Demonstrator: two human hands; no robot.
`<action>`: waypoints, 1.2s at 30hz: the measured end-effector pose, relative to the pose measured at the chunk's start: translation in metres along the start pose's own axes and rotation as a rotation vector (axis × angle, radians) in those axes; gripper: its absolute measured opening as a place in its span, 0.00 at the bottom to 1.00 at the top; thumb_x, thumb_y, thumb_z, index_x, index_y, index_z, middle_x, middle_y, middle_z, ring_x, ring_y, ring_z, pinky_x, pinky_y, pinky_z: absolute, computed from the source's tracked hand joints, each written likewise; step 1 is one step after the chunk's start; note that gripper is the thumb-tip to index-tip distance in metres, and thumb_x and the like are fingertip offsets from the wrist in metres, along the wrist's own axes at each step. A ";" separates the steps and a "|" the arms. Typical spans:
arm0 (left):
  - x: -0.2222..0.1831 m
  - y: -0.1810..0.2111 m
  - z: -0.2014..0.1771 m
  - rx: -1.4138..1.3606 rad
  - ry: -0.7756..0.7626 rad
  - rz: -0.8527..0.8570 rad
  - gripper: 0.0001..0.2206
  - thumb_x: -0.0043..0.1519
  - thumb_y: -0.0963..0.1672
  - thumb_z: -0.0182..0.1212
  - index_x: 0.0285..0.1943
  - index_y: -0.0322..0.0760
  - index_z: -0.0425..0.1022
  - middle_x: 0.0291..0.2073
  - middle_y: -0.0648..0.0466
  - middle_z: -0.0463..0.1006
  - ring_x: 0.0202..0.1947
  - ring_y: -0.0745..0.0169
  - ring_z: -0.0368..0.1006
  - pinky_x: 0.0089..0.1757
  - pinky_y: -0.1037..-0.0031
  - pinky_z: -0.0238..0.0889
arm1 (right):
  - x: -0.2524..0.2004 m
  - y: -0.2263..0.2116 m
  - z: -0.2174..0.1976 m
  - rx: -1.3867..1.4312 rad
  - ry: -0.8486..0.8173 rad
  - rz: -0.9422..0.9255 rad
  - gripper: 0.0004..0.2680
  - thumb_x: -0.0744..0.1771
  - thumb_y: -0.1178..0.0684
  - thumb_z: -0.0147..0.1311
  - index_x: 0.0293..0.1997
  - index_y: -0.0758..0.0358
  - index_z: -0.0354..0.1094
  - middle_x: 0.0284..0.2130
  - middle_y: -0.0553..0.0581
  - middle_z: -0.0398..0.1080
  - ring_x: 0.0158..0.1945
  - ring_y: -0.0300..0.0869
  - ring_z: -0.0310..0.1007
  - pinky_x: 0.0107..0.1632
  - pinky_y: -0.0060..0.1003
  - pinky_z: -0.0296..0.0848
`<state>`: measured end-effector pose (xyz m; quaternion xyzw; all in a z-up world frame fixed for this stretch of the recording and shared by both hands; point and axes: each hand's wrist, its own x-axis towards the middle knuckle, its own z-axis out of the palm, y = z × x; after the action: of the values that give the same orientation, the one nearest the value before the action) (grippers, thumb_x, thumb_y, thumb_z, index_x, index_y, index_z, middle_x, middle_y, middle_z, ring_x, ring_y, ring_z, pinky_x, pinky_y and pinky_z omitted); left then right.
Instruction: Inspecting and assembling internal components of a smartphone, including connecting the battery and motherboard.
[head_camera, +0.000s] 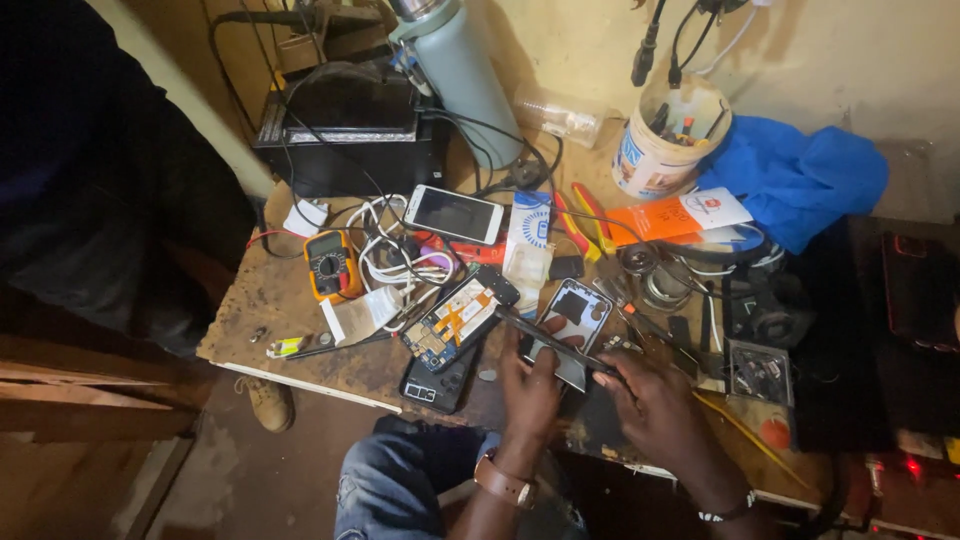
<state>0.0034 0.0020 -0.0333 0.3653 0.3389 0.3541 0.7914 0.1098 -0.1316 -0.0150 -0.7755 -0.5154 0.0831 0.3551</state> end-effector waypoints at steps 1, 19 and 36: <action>0.005 -0.010 -0.009 -0.002 0.002 0.002 0.18 0.65 0.36 0.52 0.65 0.34 0.70 0.53 0.42 0.86 0.42 0.47 0.87 0.39 0.61 0.81 | 0.000 -0.001 -0.003 0.000 -0.001 -0.002 0.10 0.69 0.54 0.51 0.56 0.59 0.73 0.44 0.56 0.83 0.45 0.50 0.84 0.46 0.44 0.78; -0.005 -0.002 -0.005 0.248 0.196 -0.005 0.26 0.49 0.43 0.77 0.61 0.46 0.84 0.50 0.60 0.76 0.37 0.70 0.65 0.41 0.77 0.65 | -0.001 0.003 -0.004 0.044 0.148 0.297 0.16 0.70 0.43 0.49 0.59 0.62 0.75 0.52 0.59 0.81 0.55 0.51 0.82 0.51 0.46 0.76; 0.010 -0.020 -0.033 0.091 -0.028 0.004 0.14 0.55 0.37 0.74 0.49 0.36 0.79 0.41 0.47 0.88 0.38 0.59 0.82 0.40 0.67 0.76 | 0.025 0.012 -0.029 0.168 0.001 0.500 0.18 0.63 0.46 0.65 0.60 0.47 0.77 0.45 0.53 0.84 0.44 0.41 0.86 0.42 0.37 0.84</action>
<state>-0.0110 0.0120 -0.0687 0.4064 0.3426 0.3350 0.7780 0.1440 -0.1263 0.0047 -0.8465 -0.2990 0.2105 0.3869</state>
